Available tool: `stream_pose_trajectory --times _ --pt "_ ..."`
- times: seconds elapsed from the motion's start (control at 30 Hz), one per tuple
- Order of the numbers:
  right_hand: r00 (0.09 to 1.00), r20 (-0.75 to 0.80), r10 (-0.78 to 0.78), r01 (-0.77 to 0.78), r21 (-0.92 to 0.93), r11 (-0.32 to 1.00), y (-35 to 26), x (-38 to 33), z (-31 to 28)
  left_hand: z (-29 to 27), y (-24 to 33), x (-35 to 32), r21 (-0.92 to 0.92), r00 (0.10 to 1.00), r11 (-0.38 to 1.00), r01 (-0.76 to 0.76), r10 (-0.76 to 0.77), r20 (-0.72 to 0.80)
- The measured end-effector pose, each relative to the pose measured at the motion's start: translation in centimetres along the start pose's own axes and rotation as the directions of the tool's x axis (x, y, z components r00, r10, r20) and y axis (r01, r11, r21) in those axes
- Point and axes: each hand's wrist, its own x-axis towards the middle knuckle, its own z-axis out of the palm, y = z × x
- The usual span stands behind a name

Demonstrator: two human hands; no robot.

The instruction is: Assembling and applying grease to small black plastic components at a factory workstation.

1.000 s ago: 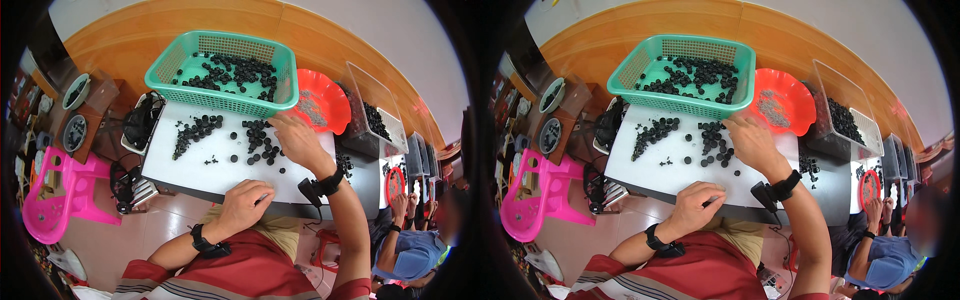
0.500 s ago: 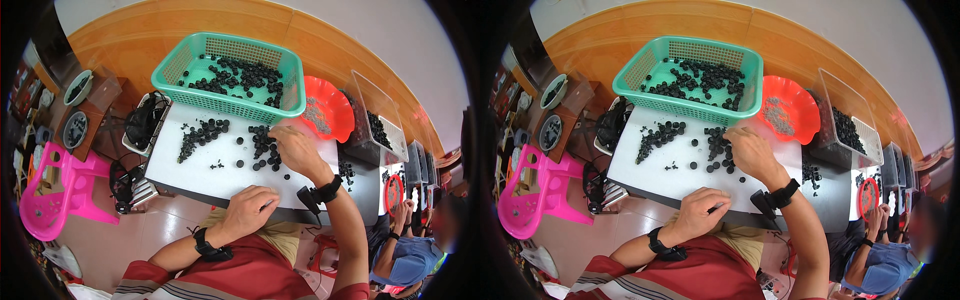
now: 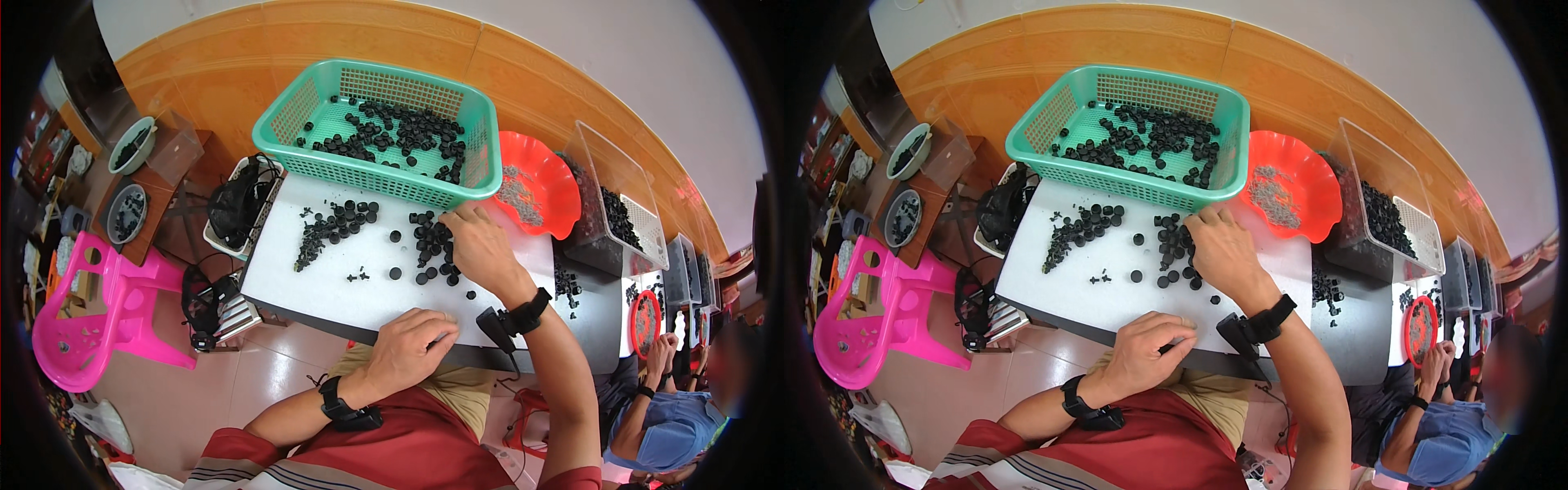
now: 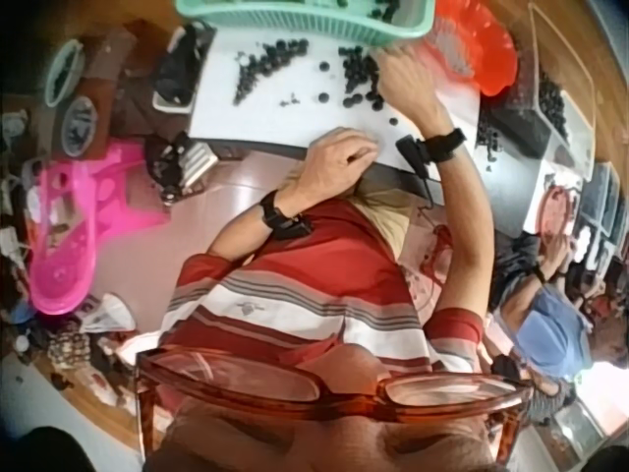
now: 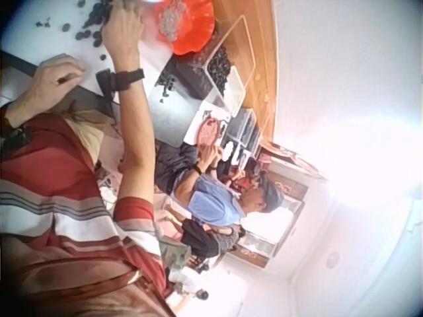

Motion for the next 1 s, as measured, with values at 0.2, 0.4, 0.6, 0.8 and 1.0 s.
stream_pose_trajectory --times 0.2,0.4,0.6,0.8,1.0 --pt "1.000 0.009 0.016 -0.015 -0.041 0.999 -0.8 -0.1 -0.3 0.2 -0.1 -0.1 0.004 1.000 1.000 0.001 -0.001 -0.011" --pt "0.999 0.017 0.048 -0.046 -0.101 0.994 -0.9 0.2 0.2 0.3 0.0 -0.1 0.008 1.000 1.000 0.008 -0.008 -0.017" --pt "0.999 -0.023 0.035 -0.035 -0.020 0.999 0.0 0.0 0.1 0.2 0.0 -0.1 0.009 1.000 1.000 -0.002 0.002 -0.016" --pt "0.991 -0.108 0.083 -0.065 0.155 0.986 -0.3 0.3 -0.5 0.1 0.1 0.0 0.012 1.000 1.000 0.001 -0.001 -0.012" --pt "0.990 -0.138 0.019 0.001 0.144 0.990 -0.5 0.7 -1.0 0.1 0.0 0.0 0.017 1.000 1.000 -0.001 0.001 -0.011"
